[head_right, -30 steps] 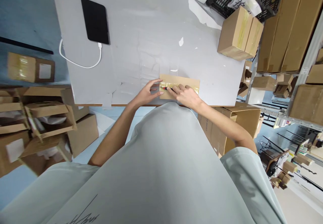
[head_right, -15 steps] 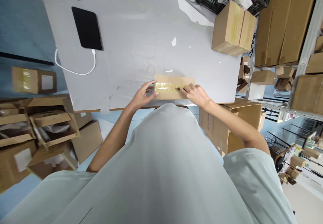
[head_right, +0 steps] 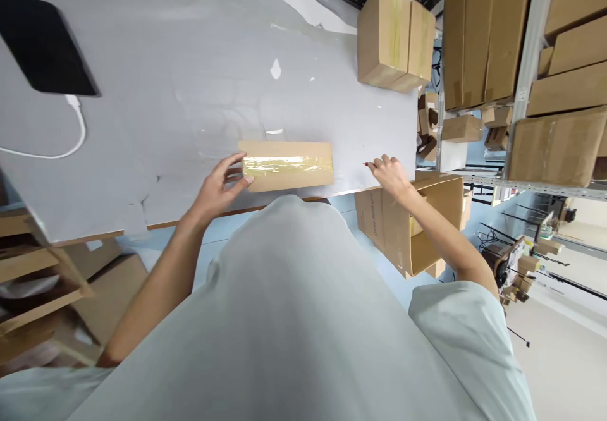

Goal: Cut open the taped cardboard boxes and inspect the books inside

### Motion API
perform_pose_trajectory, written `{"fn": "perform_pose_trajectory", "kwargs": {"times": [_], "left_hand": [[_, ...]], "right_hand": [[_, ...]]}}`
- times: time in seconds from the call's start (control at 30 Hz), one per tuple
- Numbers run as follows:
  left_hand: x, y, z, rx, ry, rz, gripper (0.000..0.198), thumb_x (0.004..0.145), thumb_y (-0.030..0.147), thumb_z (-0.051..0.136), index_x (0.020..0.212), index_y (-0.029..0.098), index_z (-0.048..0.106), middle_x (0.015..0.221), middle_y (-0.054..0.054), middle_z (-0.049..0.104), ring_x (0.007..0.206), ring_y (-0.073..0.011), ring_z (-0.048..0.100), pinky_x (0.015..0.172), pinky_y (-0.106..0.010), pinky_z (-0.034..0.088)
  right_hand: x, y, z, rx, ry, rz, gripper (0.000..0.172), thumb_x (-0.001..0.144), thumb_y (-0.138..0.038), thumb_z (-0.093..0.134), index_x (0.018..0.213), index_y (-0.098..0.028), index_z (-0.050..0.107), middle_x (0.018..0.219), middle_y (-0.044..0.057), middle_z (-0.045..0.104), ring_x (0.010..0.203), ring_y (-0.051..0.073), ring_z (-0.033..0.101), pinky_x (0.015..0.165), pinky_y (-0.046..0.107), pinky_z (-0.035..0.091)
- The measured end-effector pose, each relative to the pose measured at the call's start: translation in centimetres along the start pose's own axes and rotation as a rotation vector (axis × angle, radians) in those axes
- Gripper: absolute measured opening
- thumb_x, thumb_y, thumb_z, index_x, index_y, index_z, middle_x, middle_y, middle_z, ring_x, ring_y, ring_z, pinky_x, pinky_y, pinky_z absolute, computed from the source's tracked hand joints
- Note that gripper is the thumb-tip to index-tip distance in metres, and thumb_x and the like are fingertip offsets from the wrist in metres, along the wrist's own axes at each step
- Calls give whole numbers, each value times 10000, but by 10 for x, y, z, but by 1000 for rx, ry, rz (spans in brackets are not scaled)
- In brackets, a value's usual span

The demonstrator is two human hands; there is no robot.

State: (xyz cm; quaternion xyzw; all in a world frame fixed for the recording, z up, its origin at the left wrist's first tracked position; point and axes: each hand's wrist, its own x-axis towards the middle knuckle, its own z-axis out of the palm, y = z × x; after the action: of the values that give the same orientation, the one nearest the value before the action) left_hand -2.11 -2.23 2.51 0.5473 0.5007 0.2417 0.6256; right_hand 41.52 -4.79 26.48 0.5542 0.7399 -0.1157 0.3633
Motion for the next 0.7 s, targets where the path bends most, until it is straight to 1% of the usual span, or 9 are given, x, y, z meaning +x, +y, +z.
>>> {"fn": "perform_pose_trajectory", "kwargs": {"times": [0.1, 0.2, 0.3, 0.37, 0.43, 0.5, 0.57, 0.63, 0.7], "left_hand": [[-3, -6, -6, -63, 32, -41, 855, 917, 817, 760, 1627, 371, 592, 1725, -70, 591, 1414, -366, 700, 1213, -614, 618], [-9, -16, -17, -107, 76, -75, 906, 892, 850, 787, 1631, 363, 594, 1747, -53, 587, 1469, -386, 664, 1280, -664, 551], [-16, -28, -32, -103, 139, -105, 965, 887, 852, 768, 1664, 316, 569, 1769, -93, 570, 1531, -395, 625, 1338, -664, 481], [-20, -37, -43, -61, 185, -131, 962, 899, 832, 725, 1674, 288, 558, 1753, -143, 581, 1539, -389, 630, 1323, -646, 496], [-23, -46, -55, 10, 225, -155, 894, 922, 773, 672, 1658, 274, 569, 1725, -180, 597, 1502, -369, 669, 1277, -621, 543], [-23, -56, -66, 59, 249, -172, 826, 919, 674, 652, 1623, 246, 595, 1683, -197, 628, 1478, -346, 686, 1255, -592, 563], [-20, -66, -71, 79, 275, -201, 786, 898, 568, 652, 1599, 214, 615, 1613, -204, 678, 1451, -329, 696, 1253, -569, 563], [-12, -74, -67, 72, 277, -227, 775, 885, 494, 653, 1609, 223, 606, 1573, -189, 703, 1377, -301, 725, 1218, -551, 587], [-1, -78, -51, 23, 256, -248, 836, 851, 443, 693, 1646, 221, 561, 1523, -190, 726, 1256, -277, 763, 1159, -539, 619]], "right_hand": [[-14, 26, 21, 157, 53, 192, 488, 1075, -151, 510, 1519, -177, 713, 1174, 195, 828, 1031, 320, 718, 832, 399, 544], [-8, 18, 48, 490, 193, 375, 538, 1080, -348, 580, 1575, -143, 625, 1218, 194, 826, 1014, 326, 758, 854, 411, 580], [25, -28, 77, 993, 228, 482, 510, 1049, -549, 613, 1382, -163, 637, 1056, 123, 823, 857, 272, 769, 779, 379, 606], [54, -72, 89, 1329, 204, 519, 554, 969, -692, 657, 1242, -214, 595, 1026, 78, 798, 763, 216, 750, 665, 325, 594], [78, -119, 92, 1574, 204, 513, 630, 864, -792, 708, 1149, -253, 550, 1048, 59, 782, 719, 181, 732, 582, 290, 561], [93, -158, 86, 1722, 227, 476, 661, 817, -828, 729, 1114, -271, 532, 987, 29, 764, 689, 167, 711, 553, 276, 537], [97, -186, 77, 1791, 262, 447, 636, 838, -817, 724, 1116, -278, 531, 826, -25, 710, 644, 166, 678, 552, 277, 527], [92, -197, 68, 1802, 306, 438, 591, 874, -769, 733, 1137, -277, 540, 704, -65, 643, 606, 175, 652, 553, 284, 528], [83, -195, 60, 1773, 365, 448, 547, 908, -704, 746, 1178, -266, 562, 703, -60, 649, 594, 184, 651, 554, 295, 540]]}}
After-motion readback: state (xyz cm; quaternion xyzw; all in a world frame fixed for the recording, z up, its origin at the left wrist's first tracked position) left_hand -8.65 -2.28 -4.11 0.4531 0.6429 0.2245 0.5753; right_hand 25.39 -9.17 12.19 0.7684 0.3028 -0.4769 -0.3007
